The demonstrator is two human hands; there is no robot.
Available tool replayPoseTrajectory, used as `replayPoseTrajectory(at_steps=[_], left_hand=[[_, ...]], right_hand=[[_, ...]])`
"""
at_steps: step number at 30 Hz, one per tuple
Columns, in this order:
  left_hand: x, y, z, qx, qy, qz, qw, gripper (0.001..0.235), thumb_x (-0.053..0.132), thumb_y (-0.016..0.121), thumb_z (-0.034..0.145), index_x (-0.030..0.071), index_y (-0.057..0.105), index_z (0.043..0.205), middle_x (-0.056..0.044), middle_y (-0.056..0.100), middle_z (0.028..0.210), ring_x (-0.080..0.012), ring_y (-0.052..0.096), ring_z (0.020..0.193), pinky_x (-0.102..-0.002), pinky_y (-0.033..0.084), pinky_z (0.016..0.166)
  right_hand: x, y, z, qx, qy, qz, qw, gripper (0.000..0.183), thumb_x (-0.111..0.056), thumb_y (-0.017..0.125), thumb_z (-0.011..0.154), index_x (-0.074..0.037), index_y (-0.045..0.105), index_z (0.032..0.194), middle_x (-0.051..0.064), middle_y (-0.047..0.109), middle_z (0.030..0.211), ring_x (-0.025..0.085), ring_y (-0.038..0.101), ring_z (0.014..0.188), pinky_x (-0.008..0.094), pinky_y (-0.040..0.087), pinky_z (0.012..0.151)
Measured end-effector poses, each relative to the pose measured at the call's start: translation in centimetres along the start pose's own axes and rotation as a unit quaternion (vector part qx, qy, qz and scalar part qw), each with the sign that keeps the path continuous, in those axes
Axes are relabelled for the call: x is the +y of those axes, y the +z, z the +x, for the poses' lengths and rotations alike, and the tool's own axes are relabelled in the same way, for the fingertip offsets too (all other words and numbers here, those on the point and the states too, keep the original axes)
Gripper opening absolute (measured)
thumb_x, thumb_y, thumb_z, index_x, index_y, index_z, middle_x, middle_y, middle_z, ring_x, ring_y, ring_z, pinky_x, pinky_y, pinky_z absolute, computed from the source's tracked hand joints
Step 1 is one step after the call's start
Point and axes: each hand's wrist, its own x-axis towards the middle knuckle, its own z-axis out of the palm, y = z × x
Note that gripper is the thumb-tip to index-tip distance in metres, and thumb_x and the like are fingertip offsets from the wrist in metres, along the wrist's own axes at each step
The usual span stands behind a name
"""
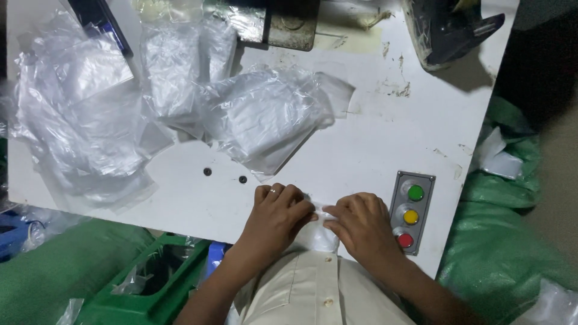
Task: Packing small white items into plastic bags and folding them on a workbench
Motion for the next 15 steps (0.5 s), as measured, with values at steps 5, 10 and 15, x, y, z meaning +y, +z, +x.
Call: replayPoseTrajectory(at_steps=[5, 10, 15], left_hand=[[-0.1, 0.4, -0.1, 0.023, -0.001, 0.023, 0.999, 0.014, 0.027, 0.067, 0.099, 0.014, 0.066, 0.095, -0.005, 0.058, 0.097, -0.0288, 0.054, 0.086, -0.045, 0.035, 0.08], [0.1, 0.8, 0.2, -0.02, -0.086, 0.031, 0.996, 0.019, 0.034, 0.072, 0.092, 0.021, 0.065, 0.104, -0.003, 0.058, 0.084, -0.0253, 0.06, 0.083, -0.043, 0.039, 0.086], [0.4, -0.3, 0.8, -0.028, -0.142, -0.115, 0.983, 0.016, 0.032, 0.076, 0.089, 0.019, 0.067, 0.091, -0.005, 0.057, 0.092, -0.0314, 0.057, 0.086, -0.043, 0.04, 0.079]], right_hand=[[-0.6, -0.1, 0.5, -0.027, 0.029, 0.001, 0.999, 0.032, -0.04, 0.071, 0.092, -0.018, 0.07, 0.115, 0.0, 0.065, 0.111, 0.027, 0.054, 0.102, 0.042, 0.044, 0.087], [0.3, 1.6, 0.5, -0.034, 0.003, -0.047, 0.998, 0.024, -0.038, 0.055, 0.105, -0.019, 0.068, 0.114, -0.001, 0.057, 0.096, 0.023, 0.055, 0.098, 0.04, 0.045, 0.082], [-0.2, -0.3, 1.9, -0.025, 0.043, 0.058, 0.997, 0.022, -0.034, 0.062, 0.101, -0.019, 0.066, 0.117, -0.003, 0.059, 0.088, 0.023, 0.06, 0.088, 0.037, 0.049, 0.078]])
